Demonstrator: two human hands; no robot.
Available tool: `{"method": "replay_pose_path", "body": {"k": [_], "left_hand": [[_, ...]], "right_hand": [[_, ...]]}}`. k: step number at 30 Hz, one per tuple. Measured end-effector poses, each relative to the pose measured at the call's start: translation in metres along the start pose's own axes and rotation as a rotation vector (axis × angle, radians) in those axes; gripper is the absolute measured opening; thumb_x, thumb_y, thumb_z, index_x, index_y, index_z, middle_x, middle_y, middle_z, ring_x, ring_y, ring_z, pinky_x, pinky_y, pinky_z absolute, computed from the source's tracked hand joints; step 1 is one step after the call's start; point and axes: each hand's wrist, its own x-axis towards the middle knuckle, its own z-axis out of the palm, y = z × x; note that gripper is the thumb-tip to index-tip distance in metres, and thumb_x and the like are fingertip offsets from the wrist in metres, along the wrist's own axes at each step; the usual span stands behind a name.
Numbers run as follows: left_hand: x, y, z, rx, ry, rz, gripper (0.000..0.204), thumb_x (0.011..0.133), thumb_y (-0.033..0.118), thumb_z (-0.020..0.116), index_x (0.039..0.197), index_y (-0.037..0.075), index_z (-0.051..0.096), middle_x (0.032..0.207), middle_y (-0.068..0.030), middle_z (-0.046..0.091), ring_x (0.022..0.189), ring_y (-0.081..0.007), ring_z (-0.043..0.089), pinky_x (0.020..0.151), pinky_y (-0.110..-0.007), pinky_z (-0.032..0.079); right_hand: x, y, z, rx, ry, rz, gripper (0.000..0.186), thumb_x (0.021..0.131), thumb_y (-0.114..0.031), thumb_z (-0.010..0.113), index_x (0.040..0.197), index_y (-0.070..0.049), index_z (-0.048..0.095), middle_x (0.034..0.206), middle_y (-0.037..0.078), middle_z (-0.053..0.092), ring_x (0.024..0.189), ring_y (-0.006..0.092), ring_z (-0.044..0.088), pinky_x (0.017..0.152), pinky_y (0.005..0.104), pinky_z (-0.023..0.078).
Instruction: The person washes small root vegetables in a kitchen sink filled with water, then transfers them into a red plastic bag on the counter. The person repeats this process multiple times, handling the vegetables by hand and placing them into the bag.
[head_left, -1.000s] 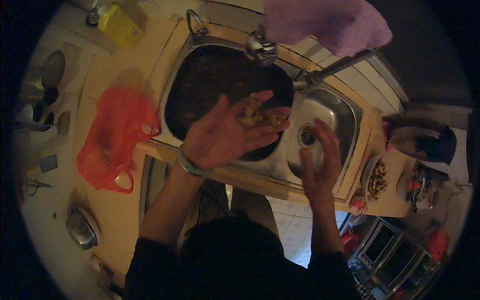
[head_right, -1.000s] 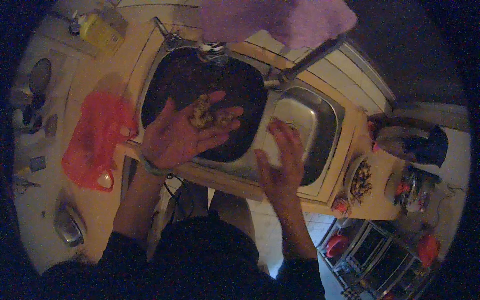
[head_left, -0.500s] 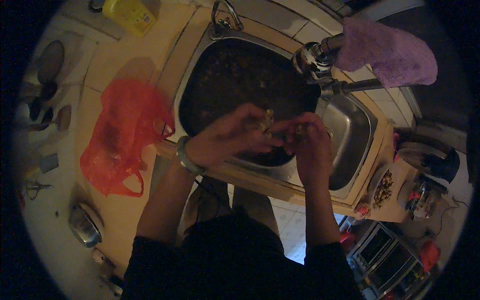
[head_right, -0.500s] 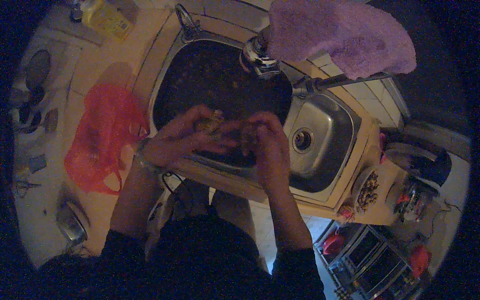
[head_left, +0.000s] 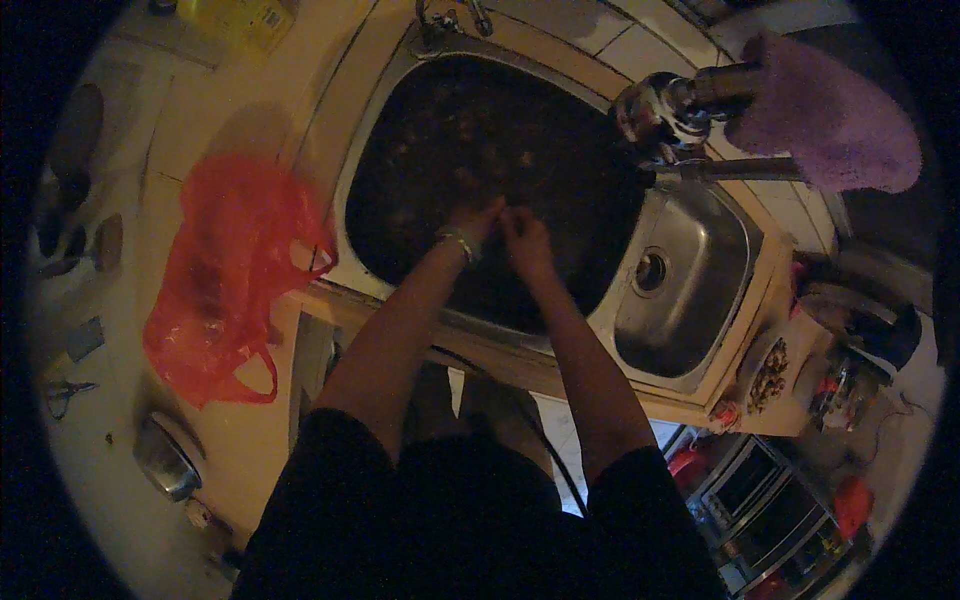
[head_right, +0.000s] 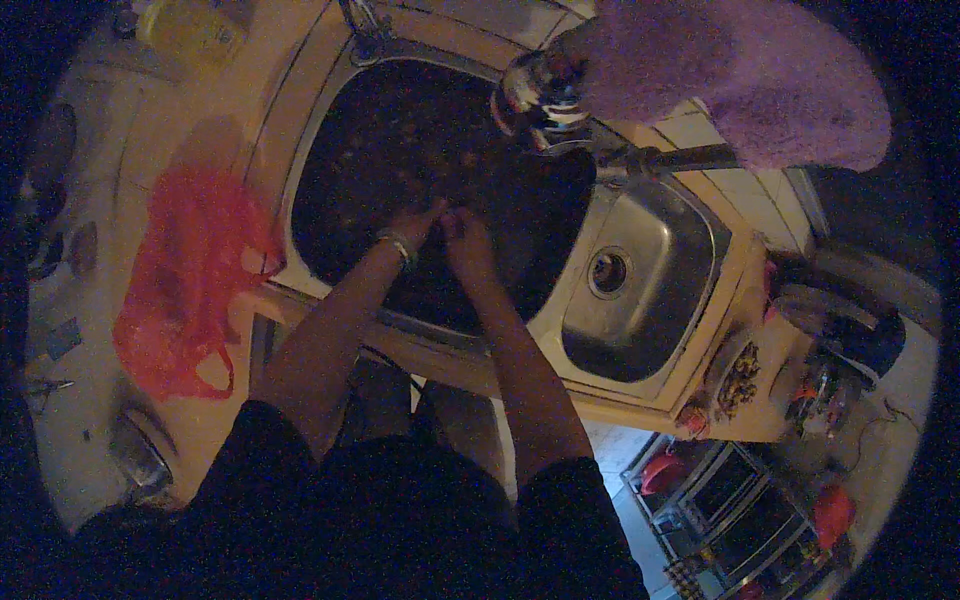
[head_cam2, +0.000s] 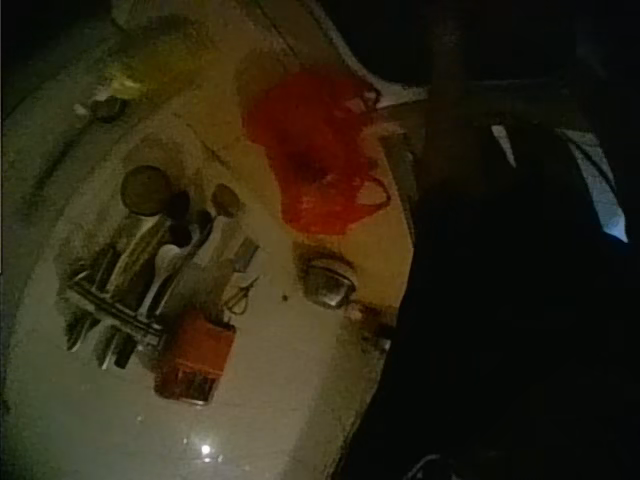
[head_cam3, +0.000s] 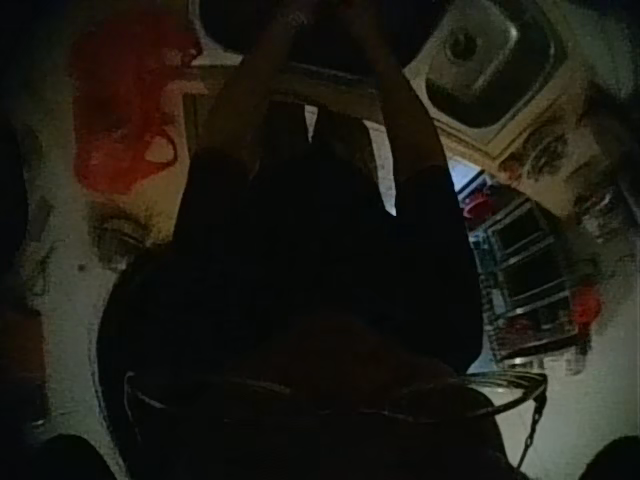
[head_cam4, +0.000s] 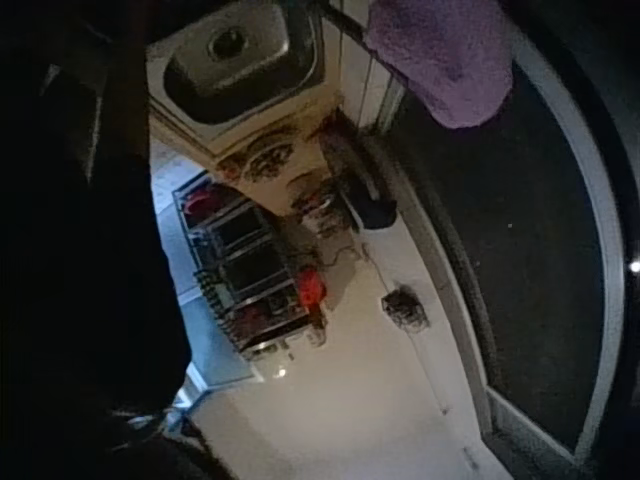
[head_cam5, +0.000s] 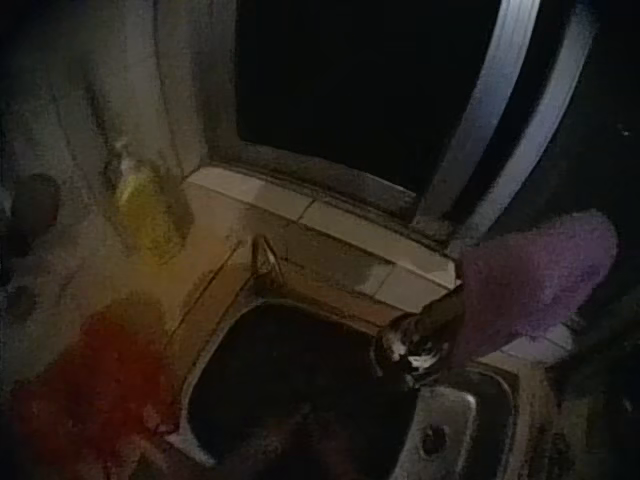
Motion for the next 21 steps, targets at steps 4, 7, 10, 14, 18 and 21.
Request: {"method": "replay_pose_path", "body": {"k": [4,7,10,14,18,21], "left_hand": [[0.006,-0.001,-0.006,0.378,-0.097,-0.059,0.061,0.086,0.054,0.044,0.109,0.000,0.060,0.108,-0.0234,0.059,0.107,-0.0386,0.053,0.090,-0.043,0.041],[0.012,0.002,-0.017,0.300,-0.267,0.040,0.060,0.086,0.055,0.044,0.106,0.000,0.060,0.104,-0.0215,0.059,0.099,-0.0351,0.053,0.084,-0.041,0.042],[0.004,0.012,-0.030,0.101,-0.387,0.139,0.050,0.087,0.051,0.045,0.091,0.004,0.061,0.082,-0.0106,0.060,0.072,-0.0218,0.054,0.064,-0.034,0.044],[-0.040,0.051,-0.067,-0.604,-0.860,-0.116,0.034,0.091,0.041,0.045,0.075,0.011,0.049,0.065,0.0024,0.044,0.057,-0.0085,0.038,0.051,-0.024,0.032],[-0.089,0.099,-0.100,-0.784,-0.955,0.050,0.025,0.092,0.033,0.045,0.078,0.013,0.043,0.064,0.0047,0.036,0.053,-0.0074,0.032,0.050,-0.023,0.030],[-0.117,0.124,-0.110,-0.934,-1.039,-0.049,0.020,0.089,0.030,0.050,0.082,0.014,0.042,0.069,0.0027,0.039,0.056,-0.0086,0.032,0.052,-0.024,0.031]], "right_hand": [[0.009,0.011,0.003,-0.152,-0.080,-0.121,0.041,0.089,-0.035,0.049,0.109,0.000,0.056,0.095,0.018,0.063,0.083,0.0251,0.061,0.076,0.0371,0.047],[0.014,-0.007,-0.029,-0.101,-0.401,-0.066,0.044,0.089,-0.037,0.051,0.113,-0.001,0.055,0.103,0.017,0.062,0.092,0.0252,0.059,0.082,0.0367,0.045],[0.005,-0.036,-0.059,0.052,-0.512,-0.123,0.049,0.088,-0.042,0.051,0.116,-0.003,0.054,0.108,0.014,0.060,0.099,0.0256,0.056,0.088,0.0372,0.042],[-0.027,-0.072,-0.102,0.188,-0.553,-0.029,0.036,0.089,-0.033,0.052,0.110,-0.004,0.056,0.095,0.006,0.061,0.084,0.0147,0.054,0.077,0.0285,0.043],[-0.059,-0.098,-0.141,0.204,-0.404,-0.092,0.038,0.091,-0.039,0.047,0.101,-0.003,0.055,0.087,0.005,0.059,0.078,0.0129,0.052,0.072,0.0263,0.042],[-0.083,-0.115,-0.155,0.544,-0.473,-0.250,0.031,0.092,-0.037,0.046,0.095,-0.007,0.052,0.080,0.005,0.056,0.071,0.0128,0.049,0.061,0.0255,0.040]]}}
